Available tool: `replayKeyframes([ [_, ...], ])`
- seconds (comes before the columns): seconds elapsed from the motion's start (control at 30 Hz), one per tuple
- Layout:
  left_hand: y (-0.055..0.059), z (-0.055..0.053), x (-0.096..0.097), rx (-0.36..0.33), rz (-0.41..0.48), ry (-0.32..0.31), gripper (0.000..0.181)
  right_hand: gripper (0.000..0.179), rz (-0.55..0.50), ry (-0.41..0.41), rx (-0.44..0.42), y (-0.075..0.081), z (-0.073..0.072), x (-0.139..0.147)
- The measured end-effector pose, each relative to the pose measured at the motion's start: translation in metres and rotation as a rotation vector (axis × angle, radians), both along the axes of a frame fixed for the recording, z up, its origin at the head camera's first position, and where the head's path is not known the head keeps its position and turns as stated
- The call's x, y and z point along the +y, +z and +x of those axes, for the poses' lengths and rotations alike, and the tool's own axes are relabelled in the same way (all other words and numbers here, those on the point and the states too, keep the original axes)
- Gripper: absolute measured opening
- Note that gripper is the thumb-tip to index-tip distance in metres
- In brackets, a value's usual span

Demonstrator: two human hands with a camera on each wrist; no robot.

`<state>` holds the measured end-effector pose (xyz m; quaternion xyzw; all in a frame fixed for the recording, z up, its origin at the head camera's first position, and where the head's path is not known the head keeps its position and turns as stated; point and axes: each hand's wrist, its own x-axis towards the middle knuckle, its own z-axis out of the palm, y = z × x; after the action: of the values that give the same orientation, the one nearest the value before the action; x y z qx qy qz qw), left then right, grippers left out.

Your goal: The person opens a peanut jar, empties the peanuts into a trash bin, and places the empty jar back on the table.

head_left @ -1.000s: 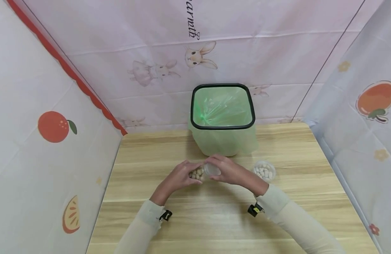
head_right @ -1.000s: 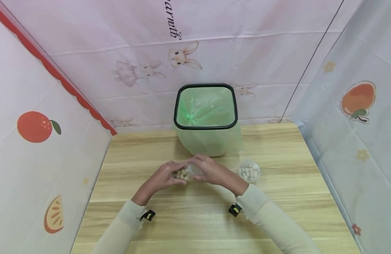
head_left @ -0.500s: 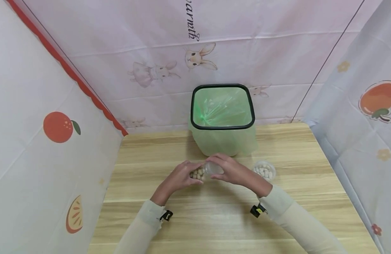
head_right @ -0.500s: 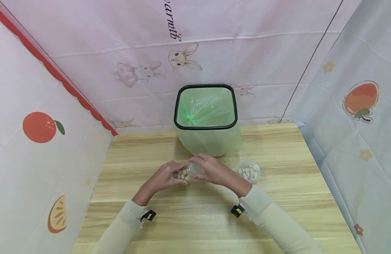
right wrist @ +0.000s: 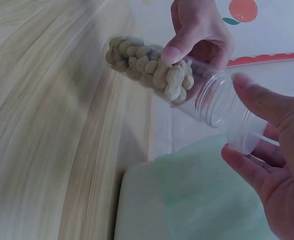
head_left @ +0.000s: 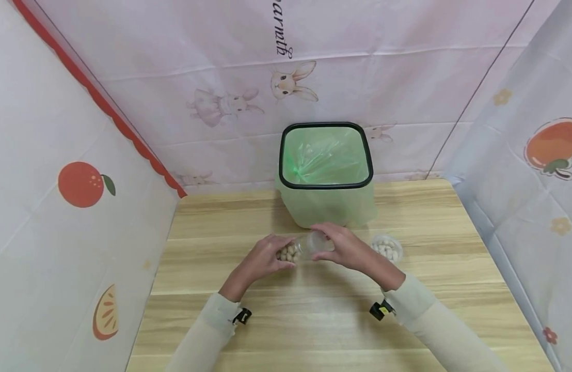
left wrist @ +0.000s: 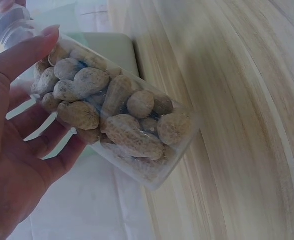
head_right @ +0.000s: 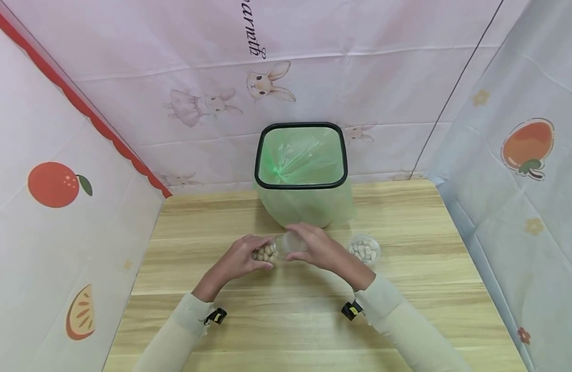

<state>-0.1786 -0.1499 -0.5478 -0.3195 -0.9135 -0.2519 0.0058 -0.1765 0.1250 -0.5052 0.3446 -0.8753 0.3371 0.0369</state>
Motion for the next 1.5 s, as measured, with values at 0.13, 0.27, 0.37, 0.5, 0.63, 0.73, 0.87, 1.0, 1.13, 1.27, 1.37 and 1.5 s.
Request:
replayKeyframes([
  [0.13,0.001,0.0,-0.003,0.022,0.009,0.017,0.07,0.066,-0.036,0.007,0.054,-0.005,0.0,0.006],
  [0.27,0.002,0.001,-0.008,0.067,0.022,0.029,0.071,0.063,-0.035,0.012,0.099,-0.009,0.001,0.012],
  [0.37,0.002,0.001,-0.011,0.097,0.023,0.037,0.072,0.061,-0.015,0.006,0.103,-0.011,0.002,0.016],
  [0.5,0.002,0.001,-0.013,0.109,0.02,0.045,0.072,0.059,0.005,-0.011,0.085,-0.014,0.003,0.021],
  [0.63,0.005,0.001,-0.015,0.121,0.027,0.048,0.072,0.058,0.012,-0.035,0.084,-0.018,0.003,0.024],
  [0.73,0.008,0.001,-0.017,0.139,0.033,0.047,0.071,0.056,0.016,-0.056,0.076,-0.021,0.004,0.026],
  [0.87,0.013,-0.001,-0.021,0.154,0.031,0.053,0.071,0.053,0.024,-0.081,0.056,-0.027,0.006,0.028],
  [1.0,0.018,-0.003,-0.024,0.167,0.029,0.064,0.072,0.049,0.041,-0.099,0.058,-0.034,0.008,0.031],
  [1.13,0.023,-0.005,-0.028,0.182,0.026,0.074,0.072,0.049,0.038,-0.111,0.058,-0.041,0.011,0.033],
  [1.27,0.031,-0.008,-0.031,0.214,0.04,0.075,0.07,0.051,0.048,-0.123,0.048,-0.048,0.015,0.037],
  [1.37,0.038,-0.011,-0.032,0.24,0.054,0.075,0.07,0.052,0.061,-0.128,0.046,-0.054,0.018,0.04],
  [1.5,0.047,-0.016,-0.033,0.248,0.059,0.079,0.069,0.051,0.074,-0.134,0.009,-0.062,0.021,0.045],
])
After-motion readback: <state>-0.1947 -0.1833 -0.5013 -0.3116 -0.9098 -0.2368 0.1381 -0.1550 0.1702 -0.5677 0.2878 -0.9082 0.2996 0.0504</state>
